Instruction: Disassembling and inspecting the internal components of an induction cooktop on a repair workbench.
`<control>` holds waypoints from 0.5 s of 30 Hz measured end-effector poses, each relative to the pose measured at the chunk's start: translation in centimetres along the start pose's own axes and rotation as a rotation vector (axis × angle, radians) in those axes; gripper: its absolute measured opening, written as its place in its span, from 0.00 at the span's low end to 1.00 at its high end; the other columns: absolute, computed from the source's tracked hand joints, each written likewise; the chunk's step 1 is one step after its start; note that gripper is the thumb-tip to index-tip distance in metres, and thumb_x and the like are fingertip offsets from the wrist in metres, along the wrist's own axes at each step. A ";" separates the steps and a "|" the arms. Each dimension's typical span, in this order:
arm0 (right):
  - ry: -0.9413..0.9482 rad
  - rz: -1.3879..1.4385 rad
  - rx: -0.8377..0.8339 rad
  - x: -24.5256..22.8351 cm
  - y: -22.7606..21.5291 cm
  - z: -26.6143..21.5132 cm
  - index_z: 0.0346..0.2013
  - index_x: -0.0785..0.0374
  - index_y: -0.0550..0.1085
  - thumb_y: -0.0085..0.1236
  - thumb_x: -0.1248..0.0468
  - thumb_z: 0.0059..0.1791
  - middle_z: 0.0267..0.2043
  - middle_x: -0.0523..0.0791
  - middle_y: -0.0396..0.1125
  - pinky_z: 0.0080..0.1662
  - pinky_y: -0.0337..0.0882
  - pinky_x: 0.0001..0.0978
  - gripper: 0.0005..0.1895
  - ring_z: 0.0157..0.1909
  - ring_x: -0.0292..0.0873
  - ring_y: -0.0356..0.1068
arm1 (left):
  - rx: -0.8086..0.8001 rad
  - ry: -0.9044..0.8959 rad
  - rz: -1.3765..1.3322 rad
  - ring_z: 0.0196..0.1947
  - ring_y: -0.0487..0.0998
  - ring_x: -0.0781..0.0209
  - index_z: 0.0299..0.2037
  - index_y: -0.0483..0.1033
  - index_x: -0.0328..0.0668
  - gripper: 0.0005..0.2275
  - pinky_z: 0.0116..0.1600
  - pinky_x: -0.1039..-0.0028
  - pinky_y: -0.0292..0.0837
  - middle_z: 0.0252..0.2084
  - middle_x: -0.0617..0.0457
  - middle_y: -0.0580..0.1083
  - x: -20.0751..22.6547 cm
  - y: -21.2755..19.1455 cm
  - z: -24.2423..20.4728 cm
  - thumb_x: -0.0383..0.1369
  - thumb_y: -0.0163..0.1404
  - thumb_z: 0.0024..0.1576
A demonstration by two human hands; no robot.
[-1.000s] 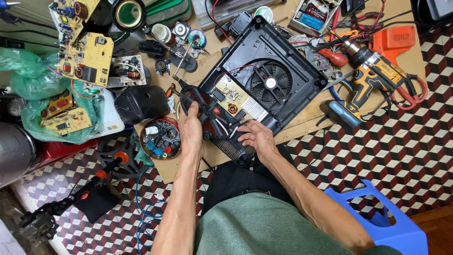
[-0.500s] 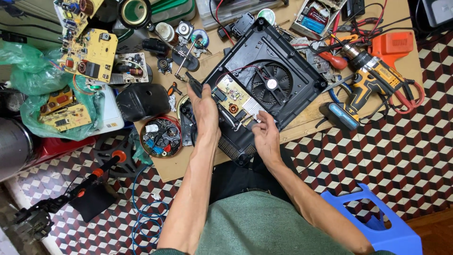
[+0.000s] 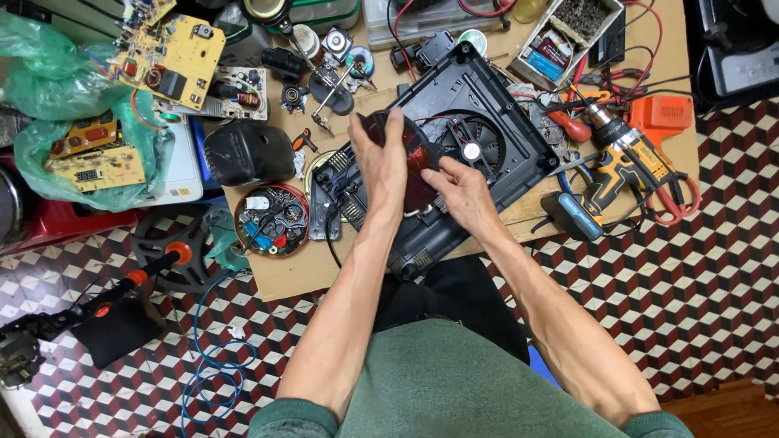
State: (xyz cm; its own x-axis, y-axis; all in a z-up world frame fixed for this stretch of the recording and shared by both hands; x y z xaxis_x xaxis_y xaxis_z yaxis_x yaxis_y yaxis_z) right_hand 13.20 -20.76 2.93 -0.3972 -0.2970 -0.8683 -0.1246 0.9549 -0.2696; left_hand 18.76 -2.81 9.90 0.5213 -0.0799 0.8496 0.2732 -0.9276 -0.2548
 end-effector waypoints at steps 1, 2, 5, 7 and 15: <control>-0.007 -0.008 -0.005 -0.8 -0.4 0.1 0.39 0.83 0.67 0.59 0.64 0.58 0.31 0.49 0.53 0.36 0.57 0.33 0.19 0.35 0.37 0.49 | 0.006 0.001 -0.010 0.77 0.41 0.42 0.74 0.42 0.34 0.41 0.75 0.61 0.40 0.77 0.35 0.44 -2.4 -0.9 0.3 0.48 0.51 0.58; -0.021 0.119 -0.051 -1.6 -0.4 0.0 0.41 0.75 0.72 0.58 0.63 0.57 0.35 0.44 0.63 0.39 0.62 0.27 0.13 0.37 0.32 0.57 | -0.022 0.007 -0.089 0.75 0.51 0.45 0.73 0.46 0.32 0.37 0.74 0.64 0.47 0.75 0.35 0.51 -4.8 -1.6 0.6 0.47 0.48 0.61; -0.010 0.295 -0.117 -2.5 -0.2 0.4 0.45 0.67 0.77 0.56 0.64 0.55 0.40 0.39 0.74 0.43 0.69 0.20 0.09 0.40 0.27 0.68 | -0.059 -0.032 -0.131 0.68 0.67 0.51 0.71 0.55 0.33 0.29 0.69 0.68 0.59 0.69 0.38 0.65 -10.9 -3.6 -0.4 0.42 0.45 0.63; 0.016 0.344 -0.136 -2.7 -0.3 0.8 0.45 0.67 0.77 0.56 0.64 0.54 0.41 0.39 0.75 0.45 0.71 0.19 0.10 0.41 0.28 0.71 | -0.069 -0.079 -0.094 0.63 0.73 0.54 0.70 0.60 0.35 0.25 0.66 0.70 0.64 0.64 0.40 0.72 -14.8 -4.2 -1.2 0.38 0.44 0.64; 0.105 0.354 -0.184 -2.8 -0.7 3.1 0.40 0.63 0.77 0.56 0.63 0.54 0.38 0.39 0.75 0.39 0.70 0.19 0.07 0.35 0.28 0.71 | -0.100 -0.134 -0.170 0.55 0.75 0.62 0.64 0.65 0.35 0.21 0.60 0.73 0.67 0.56 0.45 0.74 -18.9 -3.5 -3.8 0.31 0.49 0.61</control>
Point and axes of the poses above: each hand's wrist, its own z-axis towards the middle knuckle, its own y-axis out of the palm, x = y × z, the point moved 9 cm from there along z, towards the middle knuckle
